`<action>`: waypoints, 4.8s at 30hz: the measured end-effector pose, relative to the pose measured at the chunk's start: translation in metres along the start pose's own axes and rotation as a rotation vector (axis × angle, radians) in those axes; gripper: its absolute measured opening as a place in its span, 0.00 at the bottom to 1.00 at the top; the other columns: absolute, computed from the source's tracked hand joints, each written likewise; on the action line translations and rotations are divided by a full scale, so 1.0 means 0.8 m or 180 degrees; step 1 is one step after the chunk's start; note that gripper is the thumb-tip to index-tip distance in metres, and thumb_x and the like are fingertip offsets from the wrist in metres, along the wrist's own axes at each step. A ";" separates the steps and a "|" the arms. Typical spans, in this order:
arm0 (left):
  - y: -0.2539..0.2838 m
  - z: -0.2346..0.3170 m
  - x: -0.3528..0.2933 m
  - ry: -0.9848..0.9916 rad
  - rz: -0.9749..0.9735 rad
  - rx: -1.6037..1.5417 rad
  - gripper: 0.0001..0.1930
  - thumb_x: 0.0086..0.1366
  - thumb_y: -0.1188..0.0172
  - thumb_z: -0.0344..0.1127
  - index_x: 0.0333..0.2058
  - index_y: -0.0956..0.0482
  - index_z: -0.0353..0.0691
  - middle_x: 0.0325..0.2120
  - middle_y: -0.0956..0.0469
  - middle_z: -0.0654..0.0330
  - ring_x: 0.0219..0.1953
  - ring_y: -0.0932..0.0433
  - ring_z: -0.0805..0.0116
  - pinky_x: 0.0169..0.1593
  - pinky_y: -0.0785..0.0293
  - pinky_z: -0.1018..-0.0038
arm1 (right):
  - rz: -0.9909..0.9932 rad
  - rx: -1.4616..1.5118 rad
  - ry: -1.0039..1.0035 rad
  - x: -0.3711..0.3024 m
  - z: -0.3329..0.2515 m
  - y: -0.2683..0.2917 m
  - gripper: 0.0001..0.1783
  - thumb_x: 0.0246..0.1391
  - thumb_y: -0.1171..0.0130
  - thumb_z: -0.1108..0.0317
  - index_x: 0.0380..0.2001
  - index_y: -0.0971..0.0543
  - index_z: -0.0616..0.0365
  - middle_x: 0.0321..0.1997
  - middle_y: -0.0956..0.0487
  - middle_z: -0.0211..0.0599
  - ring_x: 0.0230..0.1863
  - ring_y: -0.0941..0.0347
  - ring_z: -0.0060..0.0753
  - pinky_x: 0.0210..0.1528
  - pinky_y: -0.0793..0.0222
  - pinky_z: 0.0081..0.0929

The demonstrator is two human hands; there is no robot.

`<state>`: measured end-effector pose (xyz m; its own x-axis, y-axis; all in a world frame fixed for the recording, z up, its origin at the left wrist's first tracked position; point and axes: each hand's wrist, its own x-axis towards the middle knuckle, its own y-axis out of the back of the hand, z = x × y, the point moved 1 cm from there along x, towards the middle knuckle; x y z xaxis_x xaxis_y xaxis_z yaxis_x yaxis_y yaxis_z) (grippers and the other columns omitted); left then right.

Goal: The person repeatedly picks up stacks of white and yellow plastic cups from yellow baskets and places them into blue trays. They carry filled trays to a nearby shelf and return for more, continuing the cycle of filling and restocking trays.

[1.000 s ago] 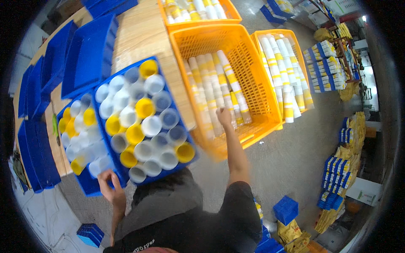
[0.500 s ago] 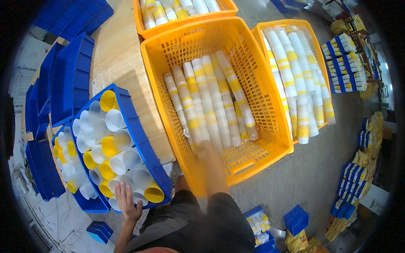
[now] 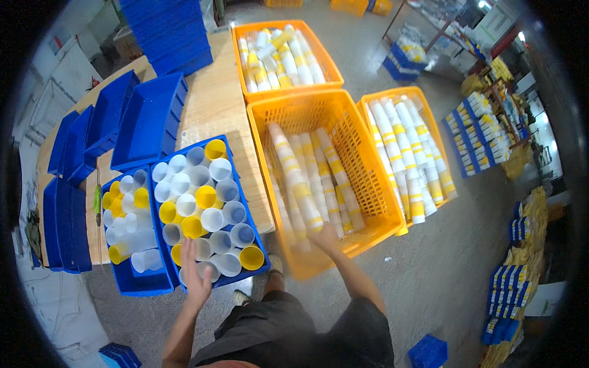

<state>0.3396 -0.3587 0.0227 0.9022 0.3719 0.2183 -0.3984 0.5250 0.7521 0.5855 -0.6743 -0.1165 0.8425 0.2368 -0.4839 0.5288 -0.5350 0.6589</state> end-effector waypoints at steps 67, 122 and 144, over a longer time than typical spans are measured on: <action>0.499 -0.216 -0.186 0.3331 -0.1582 -0.3921 0.42 0.57 0.32 0.47 0.63 0.42 0.29 0.41 0.23 0.45 0.36 0.18 0.60 0.39 0.19 0.68 | 0.0455 -0.1059 0.3577 -0.367 -0.538 -0.390 0.36 0.46 0.38 0.72 0.62 0.35 0.58 0.59 0.29 0.42 0.62 0.33 0.39 0.56 0.41 0.42; 0.535 -0.430 -0.194 0.3337 0.0086 -0.4904 0.23 0.69 0.51 0.39 0.58 0.35 0.33 0.39 0.22 0.43 0.28 0.20 0.60 0.29 0.19 0.71 | 0.0436 -0.1008 0.4298 -0.353 -0.561 -0.497 0.49 0.30 0.24 0.54 0.61 0.30 0.50 0.65 0.35 0.46 0.61 0.36 0.51 0.59 0.41 0.48; 0.233 -0.306 -0.191 0.3918 0.0177 -0.4298 0.43 0.60 0.32 0.49 0.64 0.45 0.30 0.58 0.32 0.47 0.54 0.24 0.58 0.51 0.21 0.65 | 0.0701 0.0173 0.2583 -0.087 -0.639 -0.312 0.39 0.60 0.44 0.63 0.68 0.46 0.67 0.73 0.45 0.56 0.72 0.50 0.56 0.74 0.59 0.43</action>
<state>0.0871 -0.1305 -0.0228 0.5128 0.3680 -0.7757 -0.8284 0.4493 -0.3345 0.4471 -0.1428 0.0471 0.7493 0.6209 0.2303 0.3556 -0.6706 0.6511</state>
